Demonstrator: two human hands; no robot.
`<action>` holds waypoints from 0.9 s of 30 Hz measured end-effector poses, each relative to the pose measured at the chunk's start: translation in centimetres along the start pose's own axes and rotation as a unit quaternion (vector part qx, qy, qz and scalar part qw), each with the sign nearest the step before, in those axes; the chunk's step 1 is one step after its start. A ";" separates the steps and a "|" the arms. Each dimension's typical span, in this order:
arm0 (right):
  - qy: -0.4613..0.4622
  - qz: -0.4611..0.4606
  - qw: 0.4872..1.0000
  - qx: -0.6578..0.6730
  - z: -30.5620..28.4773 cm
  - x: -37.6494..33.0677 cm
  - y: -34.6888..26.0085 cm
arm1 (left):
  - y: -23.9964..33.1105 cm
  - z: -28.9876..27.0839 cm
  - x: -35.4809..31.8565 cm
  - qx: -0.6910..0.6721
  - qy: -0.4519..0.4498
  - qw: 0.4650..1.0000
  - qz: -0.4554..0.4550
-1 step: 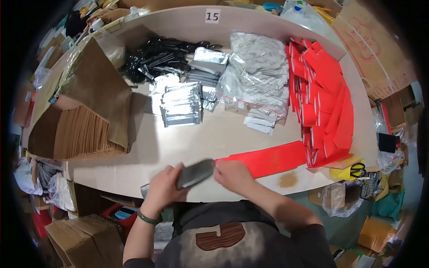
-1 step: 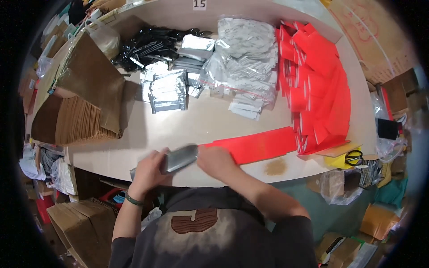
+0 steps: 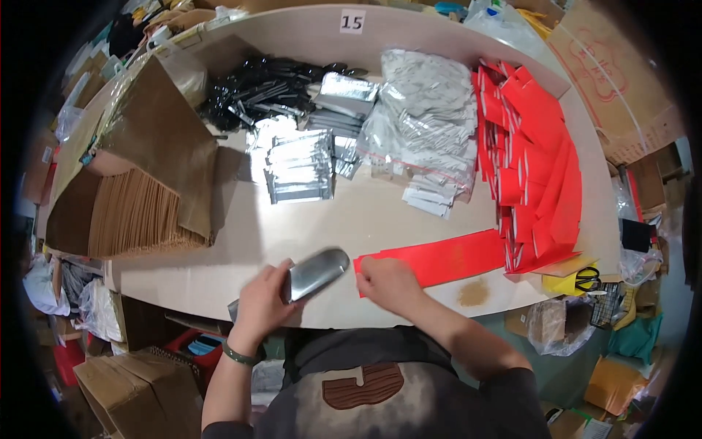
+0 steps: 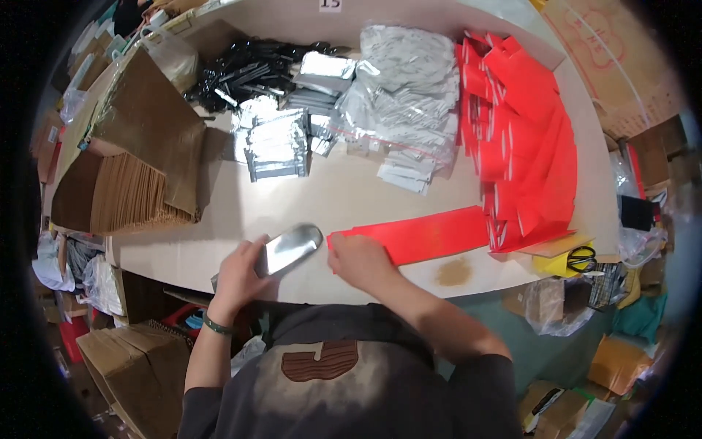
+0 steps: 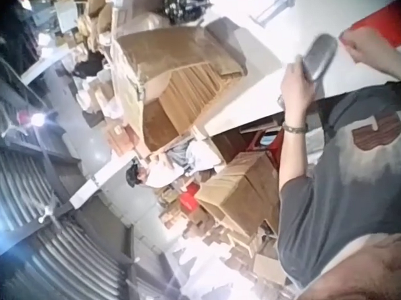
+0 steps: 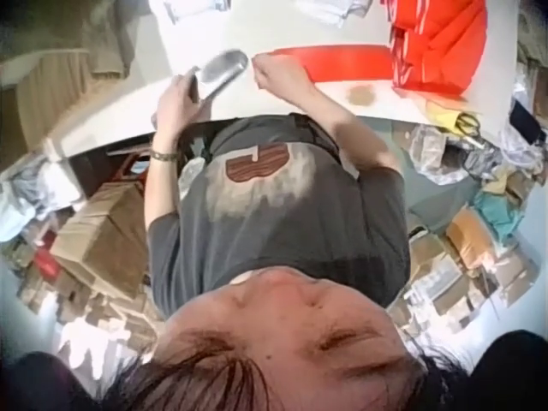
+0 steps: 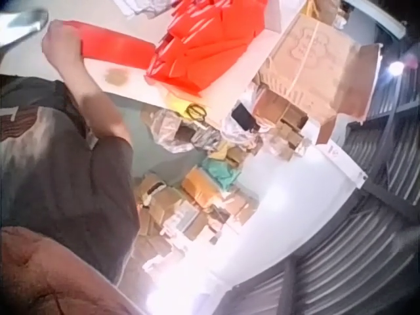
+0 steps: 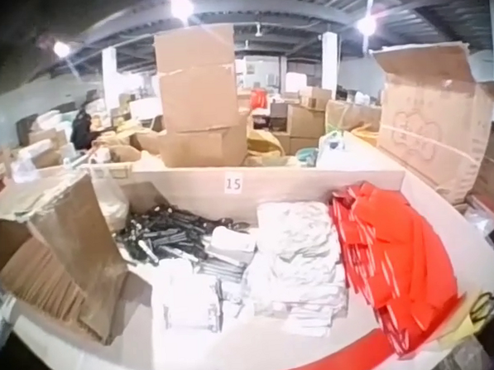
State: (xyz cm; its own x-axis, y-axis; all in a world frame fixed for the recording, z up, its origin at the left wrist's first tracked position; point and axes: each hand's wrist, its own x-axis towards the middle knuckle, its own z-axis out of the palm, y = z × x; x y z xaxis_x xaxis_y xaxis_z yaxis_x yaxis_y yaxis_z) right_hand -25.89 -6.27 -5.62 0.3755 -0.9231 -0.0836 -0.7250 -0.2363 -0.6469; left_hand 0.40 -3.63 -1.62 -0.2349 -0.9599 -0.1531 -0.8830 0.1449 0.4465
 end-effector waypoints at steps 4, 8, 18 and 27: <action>0.010 -0.010 1.000 -0.013 -1.4 -0.2 -0.2 | 0.4 1.0 -0.1 -0.128 0.039 0.991 -0.011; 0.023 0.007 0.999 0.021 -2.0 -0.4 -0.6 | 1.7 2.0 -0.1 -0.075 0.045 0.996 0.018; 0.025 0.009 1.000 0.007 0.0 0.0 -1.2 | 2.5 1.7 1.5 0.013 -0.022 0.990 0.137; 0.212 -0.019 0.935 -0.282 -9.3 4.2 8.8 | -0.7 -0.4 11.2 0.087 0.208 0.969 0.104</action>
State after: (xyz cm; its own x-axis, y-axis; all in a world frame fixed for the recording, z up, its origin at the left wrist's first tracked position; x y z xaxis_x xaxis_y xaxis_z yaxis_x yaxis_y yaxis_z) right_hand -36.05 -15.09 -4.61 0.2319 -0.9196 0.3170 -0.9500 -0.2842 -0.1295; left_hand -1.47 -14.61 -3.34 -0.2639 -0.9140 0.3082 -0.8975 0.3497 0.2686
